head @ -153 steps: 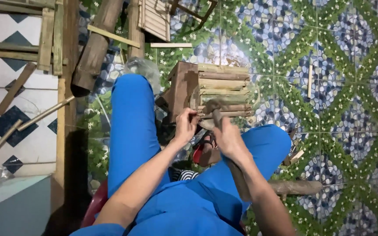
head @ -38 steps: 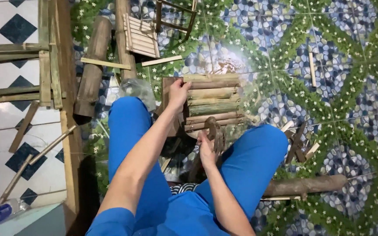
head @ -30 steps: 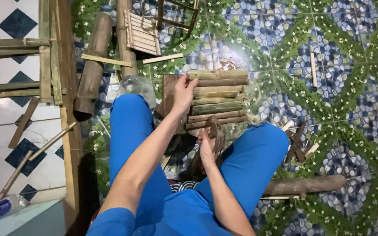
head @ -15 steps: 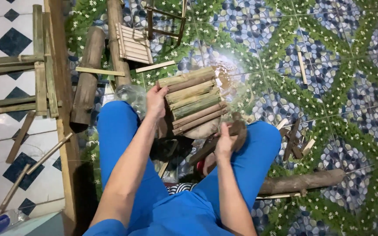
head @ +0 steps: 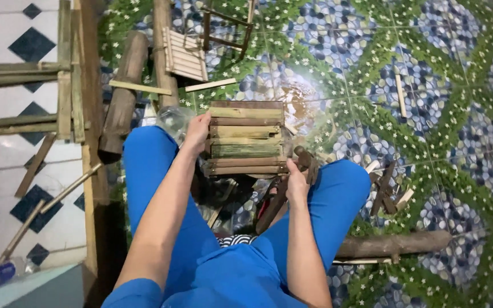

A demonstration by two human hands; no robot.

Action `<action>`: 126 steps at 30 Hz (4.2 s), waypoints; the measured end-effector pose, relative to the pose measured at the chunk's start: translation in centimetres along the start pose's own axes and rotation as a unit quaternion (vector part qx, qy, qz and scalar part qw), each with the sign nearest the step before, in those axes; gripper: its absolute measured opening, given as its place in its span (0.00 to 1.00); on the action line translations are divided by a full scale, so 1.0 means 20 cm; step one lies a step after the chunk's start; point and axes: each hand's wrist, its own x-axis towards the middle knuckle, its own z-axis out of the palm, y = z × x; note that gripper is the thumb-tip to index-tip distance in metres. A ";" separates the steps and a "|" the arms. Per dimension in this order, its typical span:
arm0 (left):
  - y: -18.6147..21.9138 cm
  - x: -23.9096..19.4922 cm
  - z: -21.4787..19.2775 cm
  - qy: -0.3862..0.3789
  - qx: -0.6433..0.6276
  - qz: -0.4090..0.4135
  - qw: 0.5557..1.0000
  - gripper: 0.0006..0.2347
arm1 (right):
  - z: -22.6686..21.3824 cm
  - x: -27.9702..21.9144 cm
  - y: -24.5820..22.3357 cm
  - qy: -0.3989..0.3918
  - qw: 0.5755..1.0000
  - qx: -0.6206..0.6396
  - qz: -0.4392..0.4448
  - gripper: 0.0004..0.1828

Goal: The person sits cross-legged and uses a hammer to drive nails into a small wooden structure made of bamboo slats. They repeatedly position the slats and strike them with the hammer to secure the assembly.

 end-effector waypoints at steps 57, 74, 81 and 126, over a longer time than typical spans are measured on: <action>0.44 -1.07 0.25 -0.075 0.584 0.417 0.692 0.39 | 0.16 -0.38 -0.43 -0.079 0.784 -0.477 -0.389 0.25; 0.46 -1.12 0.23 -0.069 0.588 0.424 0.685 0.38 | 0.34 -0.01 -0.23 -0.057 0.741 -0.485 -0.461 0.25; 0.44 -1.10 0.25 -0.090 0.586 0.398 0.700 0.39 | 0.17 -0.25 -0.37 -0.099 0.940 -0.208 -0.253 0.18; 0.39 -0.49 -0.12 -0.140 -0.128 -0.096 0.977 0.19 | -0.16 -0.41 -0.68 -0.180 0.937 0.268 -0.134 0.19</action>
